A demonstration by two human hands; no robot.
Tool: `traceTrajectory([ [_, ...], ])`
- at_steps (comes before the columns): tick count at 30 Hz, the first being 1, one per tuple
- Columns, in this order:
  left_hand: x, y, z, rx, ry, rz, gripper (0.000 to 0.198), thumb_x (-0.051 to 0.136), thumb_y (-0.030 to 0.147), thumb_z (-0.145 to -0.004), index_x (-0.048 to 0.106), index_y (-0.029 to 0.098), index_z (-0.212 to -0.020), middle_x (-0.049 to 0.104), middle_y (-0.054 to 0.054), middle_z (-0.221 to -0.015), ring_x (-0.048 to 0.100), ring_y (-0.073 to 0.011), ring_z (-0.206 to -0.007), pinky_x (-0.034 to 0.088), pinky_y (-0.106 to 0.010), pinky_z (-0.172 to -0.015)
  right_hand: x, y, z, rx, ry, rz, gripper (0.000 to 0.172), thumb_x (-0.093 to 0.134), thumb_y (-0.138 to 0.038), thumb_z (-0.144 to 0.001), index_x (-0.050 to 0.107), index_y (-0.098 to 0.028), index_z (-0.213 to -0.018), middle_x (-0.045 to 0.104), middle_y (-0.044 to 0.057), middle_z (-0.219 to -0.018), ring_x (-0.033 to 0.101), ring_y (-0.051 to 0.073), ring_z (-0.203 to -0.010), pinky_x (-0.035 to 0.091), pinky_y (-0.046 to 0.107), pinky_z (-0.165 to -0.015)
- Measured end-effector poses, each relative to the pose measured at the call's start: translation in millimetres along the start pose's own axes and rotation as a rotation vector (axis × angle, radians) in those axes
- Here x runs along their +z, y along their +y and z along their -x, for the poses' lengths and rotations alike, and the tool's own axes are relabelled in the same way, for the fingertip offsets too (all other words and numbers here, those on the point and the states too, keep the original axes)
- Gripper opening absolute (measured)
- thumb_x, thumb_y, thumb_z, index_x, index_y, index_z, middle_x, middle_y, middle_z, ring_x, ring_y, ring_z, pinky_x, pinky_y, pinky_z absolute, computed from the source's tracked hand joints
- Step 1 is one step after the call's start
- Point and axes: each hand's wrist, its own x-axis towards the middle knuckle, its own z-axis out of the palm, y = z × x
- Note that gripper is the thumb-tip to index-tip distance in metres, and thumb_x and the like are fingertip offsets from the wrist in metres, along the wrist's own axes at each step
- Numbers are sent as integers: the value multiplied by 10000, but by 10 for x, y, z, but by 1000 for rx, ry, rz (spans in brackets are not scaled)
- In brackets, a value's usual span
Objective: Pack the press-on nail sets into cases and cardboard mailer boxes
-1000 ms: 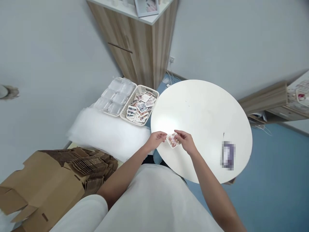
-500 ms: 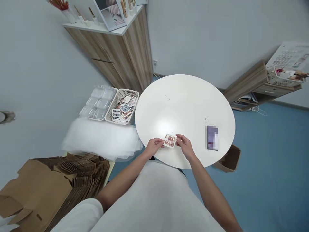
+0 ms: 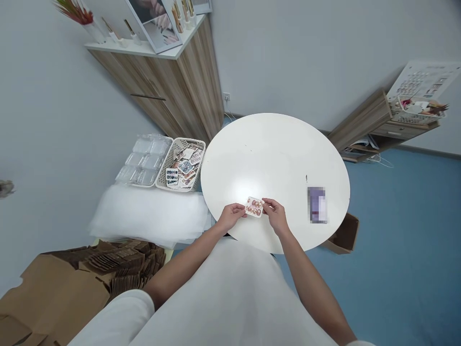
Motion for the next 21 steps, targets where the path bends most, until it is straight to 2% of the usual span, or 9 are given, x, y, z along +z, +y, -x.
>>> traceTrajectory([
  [4, -53, 17, -93, 87, 46, -47, 165, 578, 280, -710, 596, 139, -796, 639, -39, -707, 607, -128, -656, 470, -290, -699, 10, -23, 33, 21, -83, 28, 325, 622, -419, -651, 603, -179, -869, 624, 31, -784, 583, 142, -689, 471, 321, -694],
  [9, -137, 108, -217, 225, -66, -270, 174, 550, 292, -715, 620, 152, -791, 641, -34, -736, 587, -133, -676, 472, -277, -660, 50, -142, -3, 2, -137, 138, 373, 608, -431, -662, 603, -187, -944, 650, 47, -837, 592, 158, -755, 462, 323, -709],
  [11, -155, 166, -248, 274, -111, -378, 176, 540, 298, -724, 627, 167, -802, 643, -28, -753, 577, -132, -683, 462, -272, -660, 78, -198, -35, 1, -174, 143, 357, 613, -432, -656, 612, -184, -913, 648, 42, -793, 598, 159, -721, 467, 312, -669],
  [13, -160, 214, -264, 302, -107, -406, 189, 531, 306, -735, 625, 174, -832, 640, -28, -767, 575, -131, -695, 455, -269, -669, 100, -232, -52, -9, -184, 128, 313, 623, -432, -647, 620, -179, -832, 636, 30, -732, 594, 153, -676, 463, 294, -627],
  [17, -158, 229, -218, 236, -11, -242, 276, 540, 328, -742, 585, 155, -952, 631, -45, -794, 592, -135, -727, 458, -274, -693, 112, -195, -12, 1, -89, 9, 282, 630, -438, -645, 595, -187, -770, 592, -9, -636, 552, 111, -560, 444, 263, -563],
  [21, -144, 159, -77, 116, -33, -85, 287, 569, 357, -732, 587, 137, -914, 644, -68, -820, 613, -149, -728, 472, -305, -714, 148, -61, 87, 71, -42, -132, 330, 643, -474, -619, 557, -196, -775, 589, -13, -618, 580, 127, -576, 462, 274, -573],
])
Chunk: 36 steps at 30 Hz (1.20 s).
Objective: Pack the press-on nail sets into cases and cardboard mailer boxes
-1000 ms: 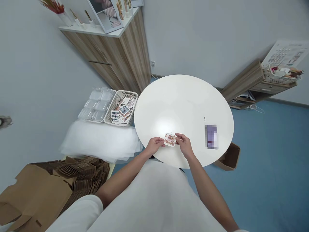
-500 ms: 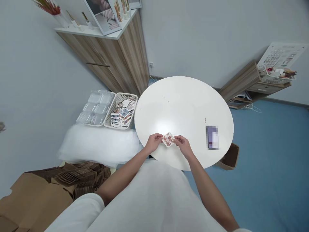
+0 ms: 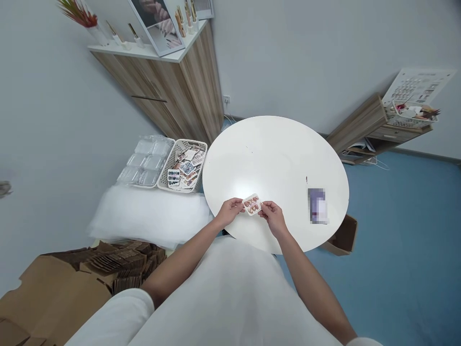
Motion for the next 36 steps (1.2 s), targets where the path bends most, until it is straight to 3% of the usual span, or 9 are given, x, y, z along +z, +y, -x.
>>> traceTrajectory([
  [5, -12, -75, 42, 21, -12, 89, 300, 578, 410, -714, 612, 129, -811, 647, -57, -796, 604, -151, -735, 486, -326, -744, 39, 135, 58, -2, -61, 97, 330, 614, -457, -658, 520, -193, -833, 603, 19, -730, 618, 154, -668, 485, 305, -637],
  [8, -91, -123, -9, 46, -15, 48, 319, 578, 414, -709, 634, 130, -843, 650, -59, -807, 598, -161, -750, 485, -329, -747, 26, 121, 46, -154, -114, 322, 408, 628, -377, -657, 490, -222, -1008, 579, 59, -1008, 607, 143, -730, 485, 335, -702],
  [10, -158, -150, -34, 44, -17, 7, 327, 571, 422, -711, 646, 138, -856, 653, -55, -798, 596, -166, -750, 483, -329, -744, 29, 85, 30, -279, -193, 498, 458, 626, -317, -660, 469, -256, -1086, 476, 76, -1213, 591, 142, -794, 478, 353, -745],
  [13, -246, -177, -54, 28, -52, -20, 328, 550, 430, -723, 653, 145, -850, 652, -48, -782, 595, -171, -759, 480, -325, -741, 87, 46, 1, -418, -300, 696, 433, 594, -244, -684, 483, -284, -1101, 346, 67, -1349, 569, 150, -857, 473, 367, -768],
  [17, -354, -208, -82, 30, -67, -7, 318, 545, 395, -731, 641, 141, -897, 648, -54, -812, 594, -174, -778, 476, -321, -740, 234, 80, -60, -506, -335, 786, 420, 546, -189, -714, 489, -278, -1121, 399, 70, -1320, 556, 177, -935, 475, 379, -791],
  [22, -557, -238, -74, 55, 48, -39, 376, 551, 339, -737, 565, 141, -1057, 618, -50, -802, 588, -144, -726, 474, -307, -731, 393, 161, -169, -533, -320, 795, 421, 552, -224, -720, 496, -252, -1137, 411, 87, -1311, 530, 203, -1029, 473, 380, -829],
  [28, -838, -261, -32, 185, 8, -352, 593, 649, 287, -653, 463, 200, -1209, 586, -43, -963, 562, -141, -799, 437, -314, -815, 608, 237, -334, -532, -309, 780, 425, 564, -243, -723, 491, -247, -1142, 404, 100, -1312, 541, 213, -999, 479, 395, -807],
  [32, -1001, -342, -112, 221, 47, -506, 567, 607, 243, -688, 441, 200, -1228, 582, -45, -952, 549, -151, -795, 441, -315, -801, 806, 352, -487, -501, -301, 803, 429, 560, -228, -730, 479, -250, -1151, 327, 102, -1344, 552, 194, -957, 478, 391, -819],
  [36, -1151, -460, -236, 205, 111, -572, 550, 585, 198, -700, 432, 196, -1228, 564, -46, -943, 544, -147, -763, 451, -300, -765, 989, 479, -661, -487, -310, 839, 455, 548, -183, -730, 462, -247, -1173, 348, 98, -1302, 488, 215, -1068, 463, 385, -849],
])
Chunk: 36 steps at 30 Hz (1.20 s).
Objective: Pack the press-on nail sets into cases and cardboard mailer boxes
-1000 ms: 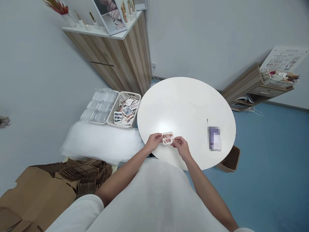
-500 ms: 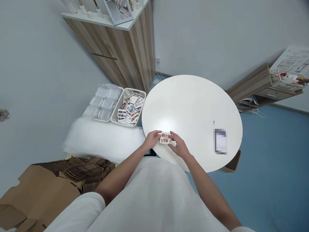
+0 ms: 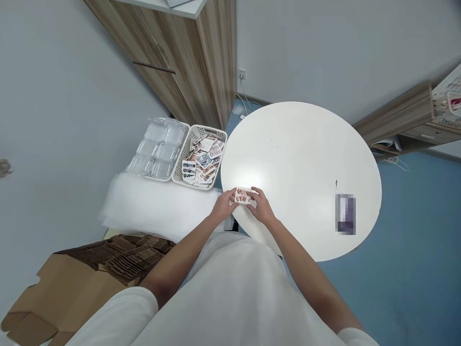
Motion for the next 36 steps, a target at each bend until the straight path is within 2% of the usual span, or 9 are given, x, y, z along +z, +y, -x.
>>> traceTrajectory([
  [6, 8, -284, -155, -42, 23, -76, 532, 541, 149, -719, 407, 185, -1233, 477, -61, -1025, 538, -128, -751, 466, -287, -741, 272, 87, -214, 71, -40, 73, 462, 464, -117, -752, 439, -237, -1197, 341, 88, -1301, 461, 205, -1103, 456, 372, -856],
  [13, 54, -444, -274, -18, 55, -305, 485, 534, 143, -723, 433, 154, -1197, 514, -75, -982, 510, -202, -924, 437, -329, -813, 449, 150, -359, 70, -13, 290, 446, 491, -117, -721, 480, -203, -1159, 410, 96, -1259, 411, 246, -1112, 398, 409, -895],
  [20, 36, -410, -207, 47, 49, -482, 445, 489, 219, -764, 419, 167, -1200, 529, -93, -1053, 489, -230, -967, 408, -353, -813, 475, 102, -346, 90, -23, 434, 431, 471, -163, -740, 478, -208, -1169, 367, 90, -1316, 409, 249, -1084, 370, 388, -863],
  [28, -13, -391, 88, 187, -30, -624, 431, 378, 325, -834, 416, 169, -1234, 430, -93, -1302, 320, -257, -1229, 265, -401, -958, 509, -77, -68, 43, -89, 589, 406, 460, -365, -789, 475, -213, -1165, 362, 105, -1337, 278, 274, -1218, 239, 429, -920],
  [36, -46, -383, -89, 168, -43, -682, 487, 314, 318, -851, 326, 152, -1309, 361, -90, -1358, 219, -253, -1289, 241, -428, -973, 539, -126, -307, 98, -140, 682, 424, 409, -382, -808, 445, -205, -1191, 307, 119, -1378, 220, 289, -1256, 196, 464, -920],
])
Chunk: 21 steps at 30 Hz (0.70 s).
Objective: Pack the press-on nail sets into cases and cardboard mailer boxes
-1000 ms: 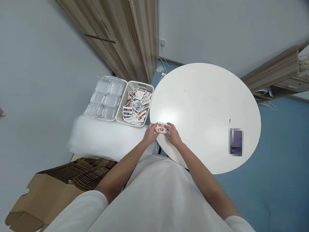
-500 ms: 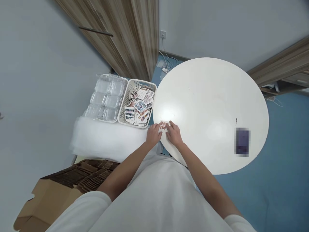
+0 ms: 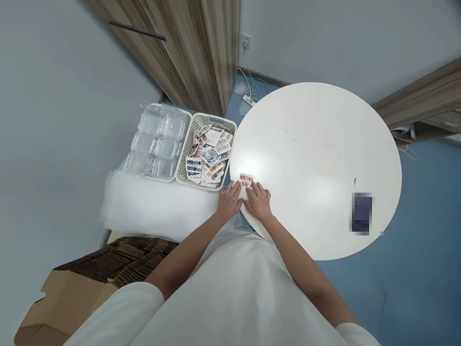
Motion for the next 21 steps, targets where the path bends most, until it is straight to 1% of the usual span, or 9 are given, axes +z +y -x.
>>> traceTrajectory([
  [7, 20, -41, -137, -5, 12, 12, 503, 328, 282, -841, 300, 124, -1317, 322, -92, -1381, 190, -237, -1301, 266, -412, -976, -47, -9, -143, 20, 3, 4, 422, 388, -371, -811, 427, -208, -1198, 291, 103, -1390, 216, 275, -1261, 191, 462, -928],
  [17, 39, -79, -163, -21, -31, 44, 533, 335, 292, -835, 255, 127, -1335, 287, -96, -1397, 174, -241, -1308, 242, -429, -1005, -34, -17, -184, 32, -1, 7, 424, 405, -338, -796, 428, -202, -1196, 274, 110, -1399, 205, 285, -1269, 197, 464, -927],
  [21, 44, -80, -165, -22, -34, 75, 544, 338, 289, -833, 236, 132, -1344, 275, -96, -1402, 161, -245, -1312, 220, -439, -1017, -13, -4, -185, 27, 9, -17, 452, 430, -318, -780, 413, -196, -1215, 274, 119, -1397, 199, 298, -1271, 197, 470, -925],
])
